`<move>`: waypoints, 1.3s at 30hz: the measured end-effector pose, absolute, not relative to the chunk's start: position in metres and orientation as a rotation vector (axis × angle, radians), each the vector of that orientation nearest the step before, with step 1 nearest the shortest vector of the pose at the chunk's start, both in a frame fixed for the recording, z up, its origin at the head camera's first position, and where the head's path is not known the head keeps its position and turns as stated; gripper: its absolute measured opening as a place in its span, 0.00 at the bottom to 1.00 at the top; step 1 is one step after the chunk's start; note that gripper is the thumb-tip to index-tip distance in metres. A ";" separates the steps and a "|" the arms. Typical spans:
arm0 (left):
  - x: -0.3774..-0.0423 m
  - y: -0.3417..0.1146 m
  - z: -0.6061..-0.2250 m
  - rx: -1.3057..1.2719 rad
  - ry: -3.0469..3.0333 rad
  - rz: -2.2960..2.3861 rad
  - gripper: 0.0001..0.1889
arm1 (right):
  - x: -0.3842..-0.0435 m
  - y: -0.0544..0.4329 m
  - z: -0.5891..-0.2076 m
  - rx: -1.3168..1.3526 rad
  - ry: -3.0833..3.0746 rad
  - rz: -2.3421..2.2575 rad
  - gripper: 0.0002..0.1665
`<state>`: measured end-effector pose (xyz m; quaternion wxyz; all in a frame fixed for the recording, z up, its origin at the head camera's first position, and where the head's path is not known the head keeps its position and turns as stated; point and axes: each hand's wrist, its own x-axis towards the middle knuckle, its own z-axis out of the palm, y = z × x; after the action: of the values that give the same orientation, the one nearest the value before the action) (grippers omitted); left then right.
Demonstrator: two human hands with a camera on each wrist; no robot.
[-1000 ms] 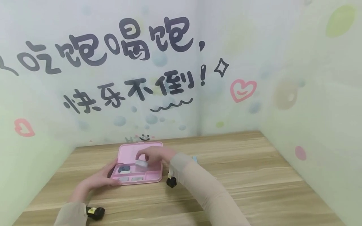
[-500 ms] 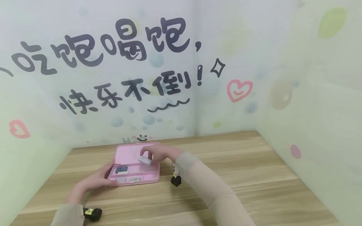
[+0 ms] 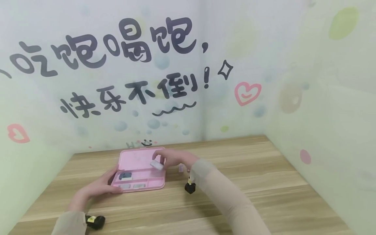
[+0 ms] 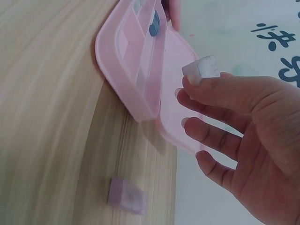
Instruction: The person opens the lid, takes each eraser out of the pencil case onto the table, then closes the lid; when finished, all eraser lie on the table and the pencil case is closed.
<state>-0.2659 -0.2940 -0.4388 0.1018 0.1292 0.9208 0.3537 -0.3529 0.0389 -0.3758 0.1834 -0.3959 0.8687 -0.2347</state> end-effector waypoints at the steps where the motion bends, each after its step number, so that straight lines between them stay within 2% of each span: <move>1: -0.266 -0.294 -0.439 0.380 2.716 1.044 0.62 | -0.352 0.043 -0.376 -1.100 2.447 -0.683 0.33; 18: -0.263 -0.293 -0.433 0.392 2.708 1.027 0.61 | -0.348 0.103 -0.378 -0.899 2.379 -0.937 0.34; 39: -0.264 -0.292 -0.435 0.437 2.718 1.039 0.61 | -0.343 0.157 -0.397 -0.899 2.547 -0.972 0.31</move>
<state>-0.2644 -0.2918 -0.4349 0.0995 0.1479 0.9191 0.3514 -0.3435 0.1569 -0.3968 0.1352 -0.3102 0.8791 -0.3356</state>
